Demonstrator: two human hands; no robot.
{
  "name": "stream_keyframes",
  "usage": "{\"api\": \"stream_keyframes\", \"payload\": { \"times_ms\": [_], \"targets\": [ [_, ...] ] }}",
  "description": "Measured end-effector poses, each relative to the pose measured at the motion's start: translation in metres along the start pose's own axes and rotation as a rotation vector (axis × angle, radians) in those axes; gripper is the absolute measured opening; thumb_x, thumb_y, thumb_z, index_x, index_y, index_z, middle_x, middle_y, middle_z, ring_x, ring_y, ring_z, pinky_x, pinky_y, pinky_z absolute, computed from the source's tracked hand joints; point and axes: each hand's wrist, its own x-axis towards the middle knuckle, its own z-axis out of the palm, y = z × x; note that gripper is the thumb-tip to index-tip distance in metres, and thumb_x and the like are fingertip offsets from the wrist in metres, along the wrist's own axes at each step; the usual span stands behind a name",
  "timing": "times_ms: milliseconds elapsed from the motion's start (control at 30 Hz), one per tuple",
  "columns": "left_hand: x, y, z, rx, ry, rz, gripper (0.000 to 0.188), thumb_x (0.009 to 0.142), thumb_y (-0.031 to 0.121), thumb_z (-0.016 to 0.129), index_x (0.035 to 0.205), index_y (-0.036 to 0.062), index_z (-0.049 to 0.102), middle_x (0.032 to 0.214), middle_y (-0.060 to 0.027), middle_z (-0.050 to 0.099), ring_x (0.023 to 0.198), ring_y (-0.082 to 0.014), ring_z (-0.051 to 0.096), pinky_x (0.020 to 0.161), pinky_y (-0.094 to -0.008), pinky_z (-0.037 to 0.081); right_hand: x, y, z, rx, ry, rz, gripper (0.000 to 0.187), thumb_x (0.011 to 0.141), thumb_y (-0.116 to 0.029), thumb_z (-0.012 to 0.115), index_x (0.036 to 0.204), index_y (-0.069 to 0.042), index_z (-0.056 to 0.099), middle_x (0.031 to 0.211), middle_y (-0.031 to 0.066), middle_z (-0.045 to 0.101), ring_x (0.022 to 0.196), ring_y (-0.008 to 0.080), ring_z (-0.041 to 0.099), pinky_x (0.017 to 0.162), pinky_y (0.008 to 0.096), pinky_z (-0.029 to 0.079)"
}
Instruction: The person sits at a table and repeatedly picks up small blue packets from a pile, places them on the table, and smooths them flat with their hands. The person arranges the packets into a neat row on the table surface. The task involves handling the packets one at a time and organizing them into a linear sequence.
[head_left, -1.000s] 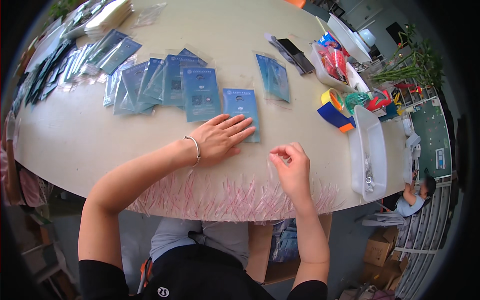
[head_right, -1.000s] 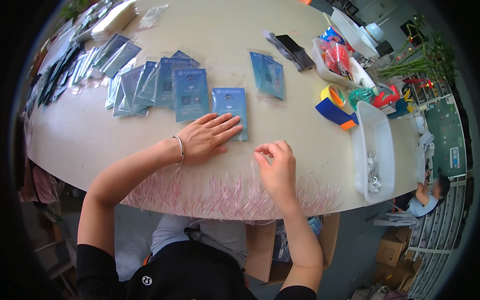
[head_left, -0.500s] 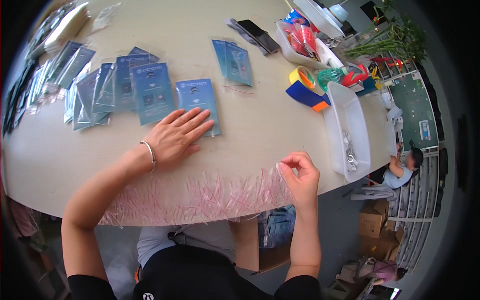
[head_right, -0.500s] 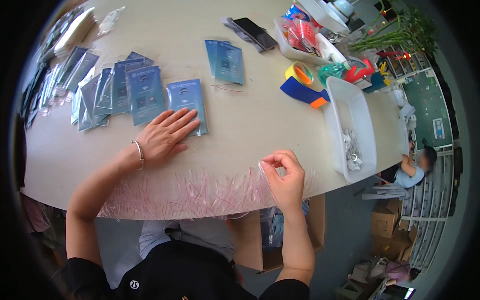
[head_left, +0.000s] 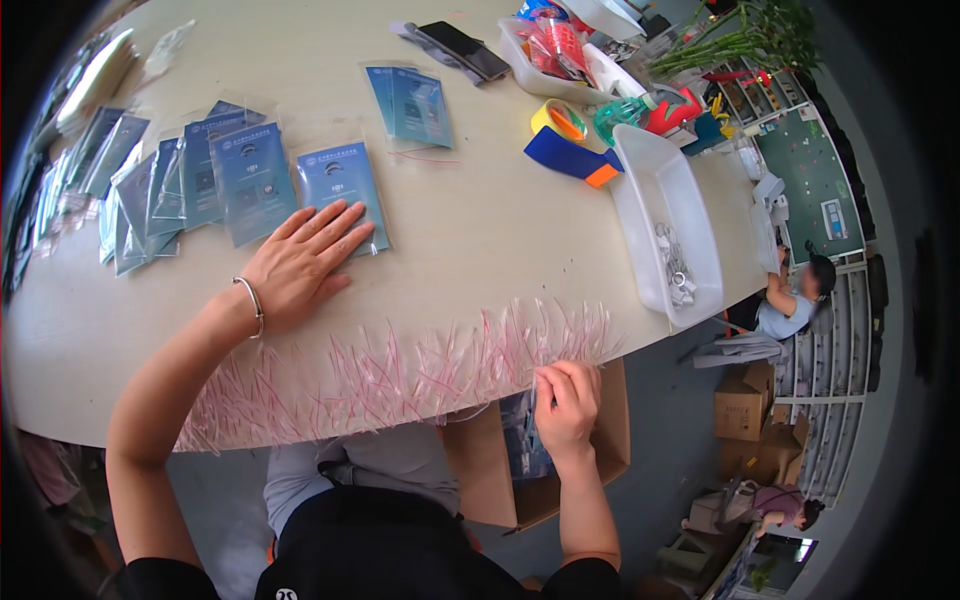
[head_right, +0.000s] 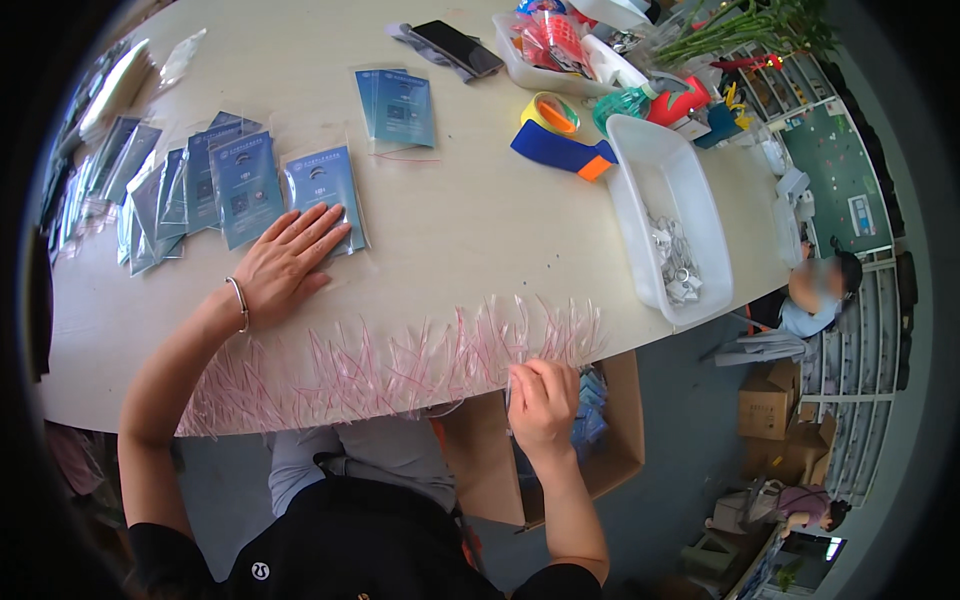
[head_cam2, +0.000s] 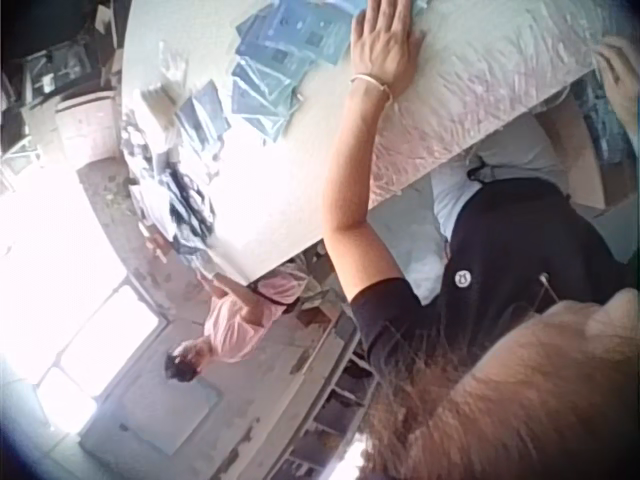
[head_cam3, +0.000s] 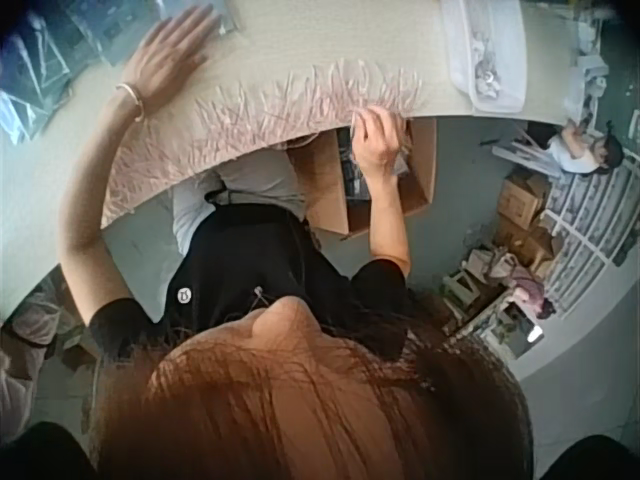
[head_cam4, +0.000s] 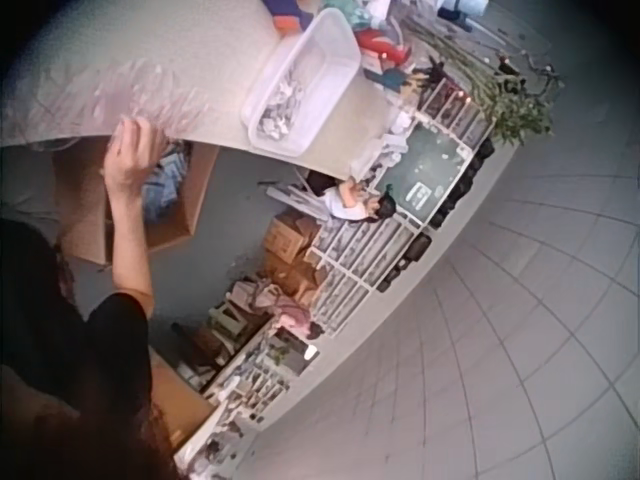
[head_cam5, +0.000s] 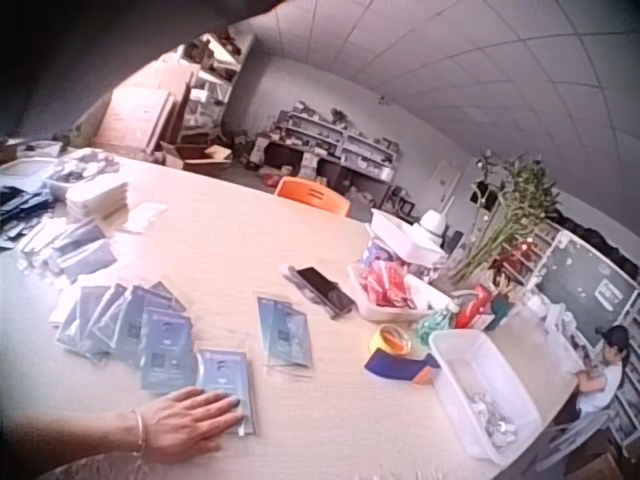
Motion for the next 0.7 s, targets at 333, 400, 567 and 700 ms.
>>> {"api": "stream_keyframes", "payload": {
  "times_ms": [333,400,567,700],
  "targets": [
    [0.001,0.001,0.002,0.036,0.01,-0.004,0.065,0.094,0.026,0.05,0.152,0.0103,0.023,0.158,-0.0103,0.022,0.147,-0.0262,0.018,0.12,-0.0428,0.014,0.016,0.004,-0.008,0.143,-0.317,0.368,0.011,0.076,-0.004,0.071,0.087,-0.004,0.069,0.079,0.0089,0.064,0.074,0.025,0.06,0.069,0.0378,0.046],
    [0.003,0.002,0.003,0.008,0.003,-0.003,0.069,0.092,0.024,0.054,0.152,0.0096,0.022,0.159,-0.0103,0.02,0.147,-0.0267,0.016,0.12,-0.0429,0.013,0.023,0.009,-0.015,0.313,-0.378,0.589,0.008,0.08,-0.006,0.071,0.087,-0.003,0.07,0.078,0.0108,0.064,0.07,0.0258,0.06,0.067,0.0369,0.046],
    [-0.001,-0.001,0.003,-0.014,0.014,-0.017,0.069,0.093,0.026,0.053,0.152,0.0101,0.021,0.159,-0.0102,0.02,0.147,-0.0261,0.016,0.12,-0.0431,0.013,0.045,-0.006,-0.019,0.221,-0.269,0.558,0.008,0.078,-0.002,0.071,0.086,-0.002,0.068,0.077,0.0101,0.063,0.071,0.0251,0.06,0.069,0.0358,0.047],
    [-0.002,-0.004,0.006,0.004,0.025,-0.008,0.069,0.095,0.029,0.051,0.153,0.0104,0.019,0.159,-0.0098,0.019,0.148,-0.0254,0.016,0.12,-0.0432,0.013,0.093,-0.019,0.006,0.281,-0.102,0.291,0.017,0.075,0.002,0.071,0.091,-0.002,0.067,0.084,0.0102,0.062,0.082,0.0254,0.06,0.074,0.036,0.048]
  ]
}}
